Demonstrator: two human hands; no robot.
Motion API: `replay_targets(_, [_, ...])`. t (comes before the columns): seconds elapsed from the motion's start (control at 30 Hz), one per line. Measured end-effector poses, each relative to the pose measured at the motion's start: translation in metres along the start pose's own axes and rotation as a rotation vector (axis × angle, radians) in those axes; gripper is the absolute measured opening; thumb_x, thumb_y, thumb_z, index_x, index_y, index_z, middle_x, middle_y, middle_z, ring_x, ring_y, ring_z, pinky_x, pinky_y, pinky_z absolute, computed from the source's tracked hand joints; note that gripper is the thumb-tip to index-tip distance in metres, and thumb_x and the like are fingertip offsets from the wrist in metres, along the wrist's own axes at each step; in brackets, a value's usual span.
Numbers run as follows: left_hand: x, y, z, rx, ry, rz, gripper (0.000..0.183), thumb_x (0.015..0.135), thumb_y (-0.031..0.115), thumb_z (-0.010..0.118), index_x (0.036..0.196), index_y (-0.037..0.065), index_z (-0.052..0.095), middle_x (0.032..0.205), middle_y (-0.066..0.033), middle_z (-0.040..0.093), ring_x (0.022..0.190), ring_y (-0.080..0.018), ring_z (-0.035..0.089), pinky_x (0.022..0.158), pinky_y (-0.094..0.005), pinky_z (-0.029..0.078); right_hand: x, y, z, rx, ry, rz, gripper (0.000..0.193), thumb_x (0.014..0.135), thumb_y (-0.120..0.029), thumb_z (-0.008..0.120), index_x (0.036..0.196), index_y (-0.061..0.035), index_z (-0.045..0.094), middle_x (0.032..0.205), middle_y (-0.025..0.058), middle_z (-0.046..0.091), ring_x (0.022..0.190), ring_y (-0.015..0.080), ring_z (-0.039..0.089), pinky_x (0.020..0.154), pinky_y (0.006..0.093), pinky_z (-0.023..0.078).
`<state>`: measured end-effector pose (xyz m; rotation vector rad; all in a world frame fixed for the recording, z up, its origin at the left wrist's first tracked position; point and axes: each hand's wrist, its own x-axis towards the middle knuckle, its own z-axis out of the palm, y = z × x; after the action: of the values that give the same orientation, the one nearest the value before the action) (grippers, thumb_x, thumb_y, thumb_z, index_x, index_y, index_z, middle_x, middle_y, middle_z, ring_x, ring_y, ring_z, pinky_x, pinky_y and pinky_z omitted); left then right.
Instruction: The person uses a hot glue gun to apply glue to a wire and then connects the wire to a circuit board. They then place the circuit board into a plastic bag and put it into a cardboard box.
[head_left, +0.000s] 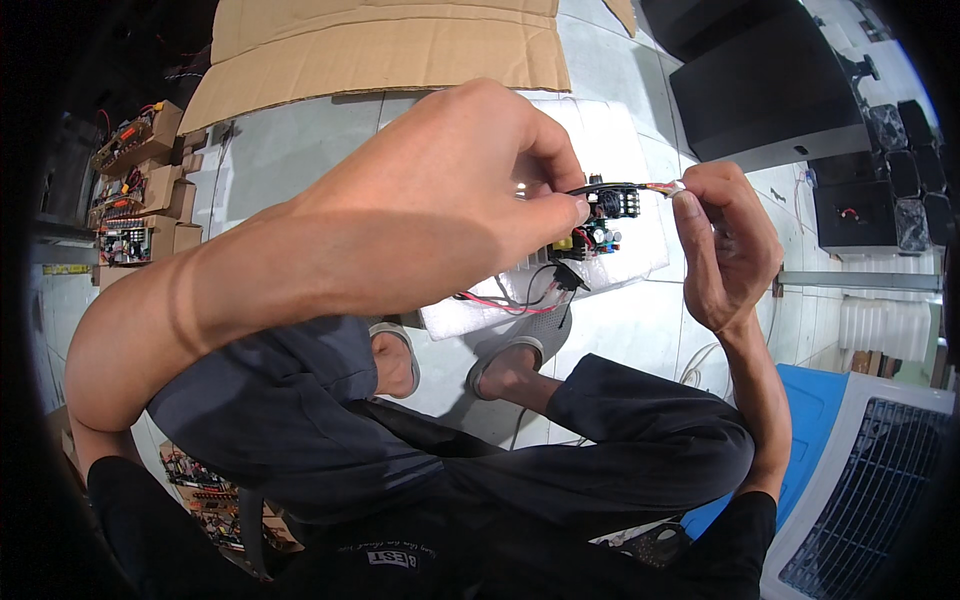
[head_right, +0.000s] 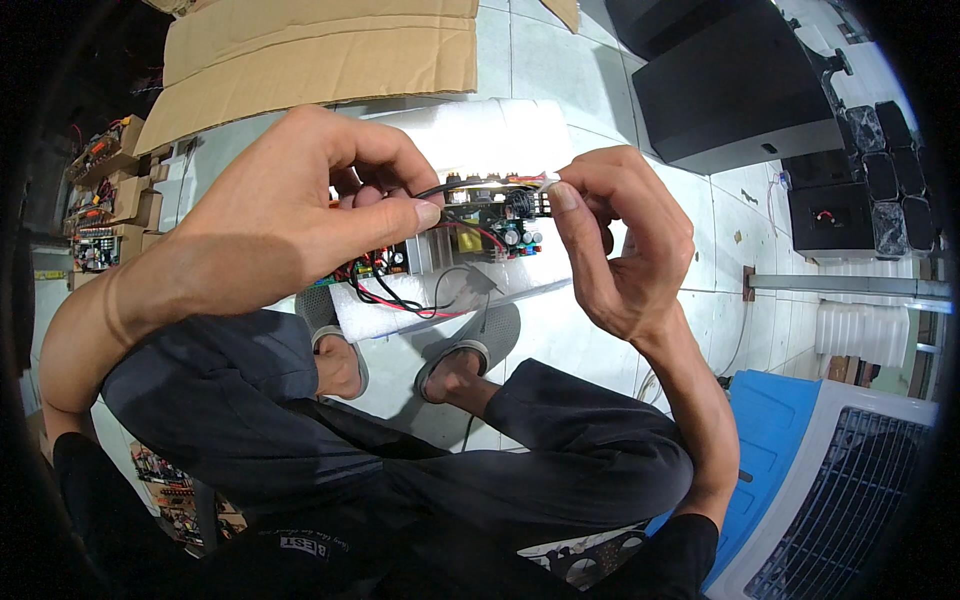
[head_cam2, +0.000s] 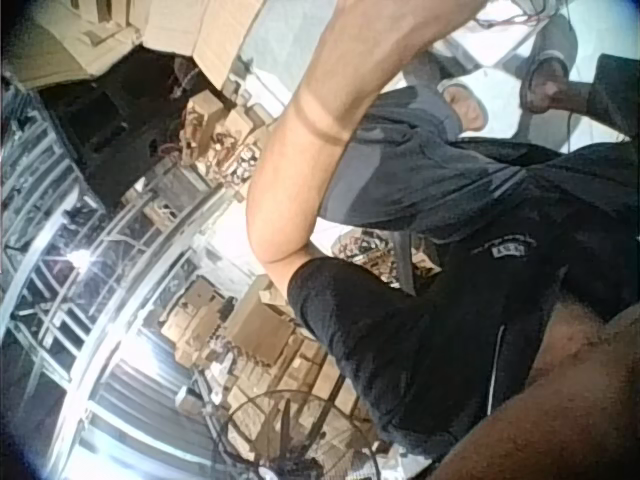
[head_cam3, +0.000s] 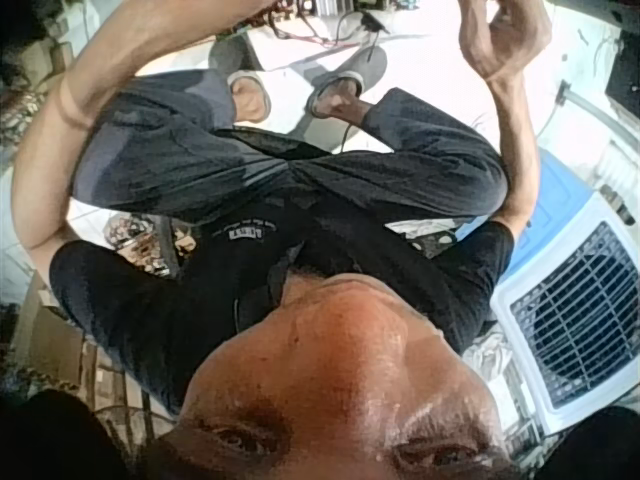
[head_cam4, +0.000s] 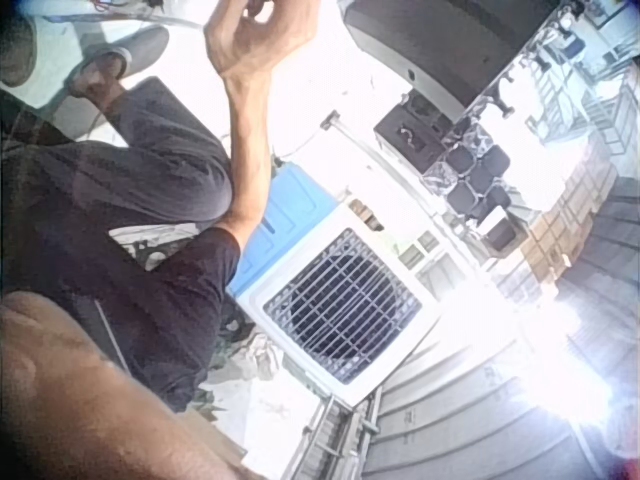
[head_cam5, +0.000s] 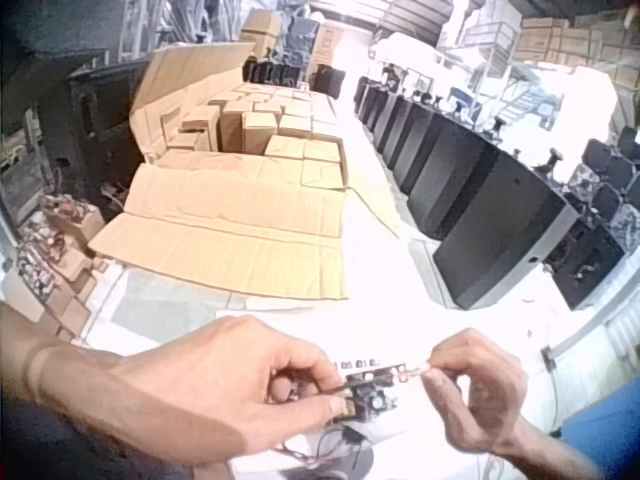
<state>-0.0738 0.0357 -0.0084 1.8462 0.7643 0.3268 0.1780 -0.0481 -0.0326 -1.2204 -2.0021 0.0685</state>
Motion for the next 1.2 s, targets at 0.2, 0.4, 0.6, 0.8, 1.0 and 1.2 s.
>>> replay_targets(0.2, [-0.0007, 0.0014, -0.0008, 0.001, 0.020, 0.018, 0.022, 0.091, 0.018, 0.069, 0.096, -0.003, 0.072, 0.075, -0.0022, 0.064, 0.070, -0.0078, 0.052, 0.063, -0.0254, 0.044, -0.0006, -0.0010, -0.0008, 0.021, 0.010, 0.016, 0.004, 0.090, 0.002, 0.065, 0.094, 0.0031, 0.067, 0.082, 0.0088, 0.064, 0.060, 0.0064, 0.050, 0.049, 0.0217, 0.038])
replay_targets(0.4, [0.0000, -0.0011, -0.0022, 0.011, 0.030, 0.030, 0.024, 0.089, 0.021, 0.069, 0.093, -0.002, 0.073, 0.075, -0.0045, 0.066, 0.070, -0.0104, 0.054, 0.064, -0.0274, 0.044, -0.0011, -0.0006, -0.0002, 0.026, 0.024, 0.020, 0.005, 0.090, 0.001, 0.066, 0.094, 0.0031, 0.067, 0.083, 0.0089, 0.064, 0.060, 0.0061, 0.051, 0.049, 0.0215, 0.038])
replay_targets(0.6, [0.0001, 0.0001, -0.0027, 0.036, 0.034, 0.020, 0.022, 0.091, 0.020, 0.068, 0.092, -0.002, 0.073, 0.075, -0.0056, 0.067, 0.069, -0.0113, 0.055, 0.066, -0.0288, 0.045, -0.0018, 0.0000, -0.0011, 0.014, 0.023, 0.009, 0.006, 0.091, 0.001, 0.065, 0.095, 0.0033, 0.068, 0.085, 0.0095, 0.065, 0.061, 0.0060, 0.052, 0.049, 0.0213, 0.039])
replay_targets(0.8, [-0.0002, -0.0025, -0.0031, 0.071, 0.072, 0.013, 0.023, 0.092, 0.021, 0.069, 0.093, -0.001, 0.074, 0.077, -0.0060, 0.069, 0.069, -0.0115, 0.056, 0.068, -0.0293, 0.045, -0.0031, 0.0000, -0.0010, -0.016, 0.047, 0.075, 0.008, 0.092, -0.001, 0.064, 0.098, 0.0029, 0.069, 0.089, 0.0099, 0.067, 0.063, 0.0058, 0.053, 0.053, 0.0215, 0.040])
replay_targets(1.0, [0.0003, -0.0014, -0.0037, 0.090, 0.111, -0.018, 0.025, 0.093, 0.023, 0.068, 0.093, -0.001, 0.075, 0.073, -0.0056, 0.068, 0.067, -0.0114, 0.055, 0.063, -0.0293, 0.045, -0.0045, 0.0022, -0.0014, -0.029, 0.069, 0.126, 0.010, 0.094, -0.003, 0.063, 0.100, 0.0023, 0.070, 0.089, 0.0089, 0.067, 0.063, 0.0052, 0.052, 0.053, 0.0212, 0.039])
replay_targets(1.2, [0.0006, -0.0014, -0.0049, 0.132, 0.129, -0.066, 0.026, 0.093, 0.023, 0.067, 0.095, -0.002, 0.076, 0.073, -0.0064, 0.068, 0.066, -0.0108, 0.055, 0.063, -0.0292, 0.044, -0.0040, 0.0009, -0.0014, -0.029, 0.070, 0.154, 0.011, 0.095, -0.005, 0.063, 0.100, 0.0021, 0.070, 0.087, 0.0081, 0.066, 0.063, 0.0049, 0.051, 0.052, 0.0210, 0.038])
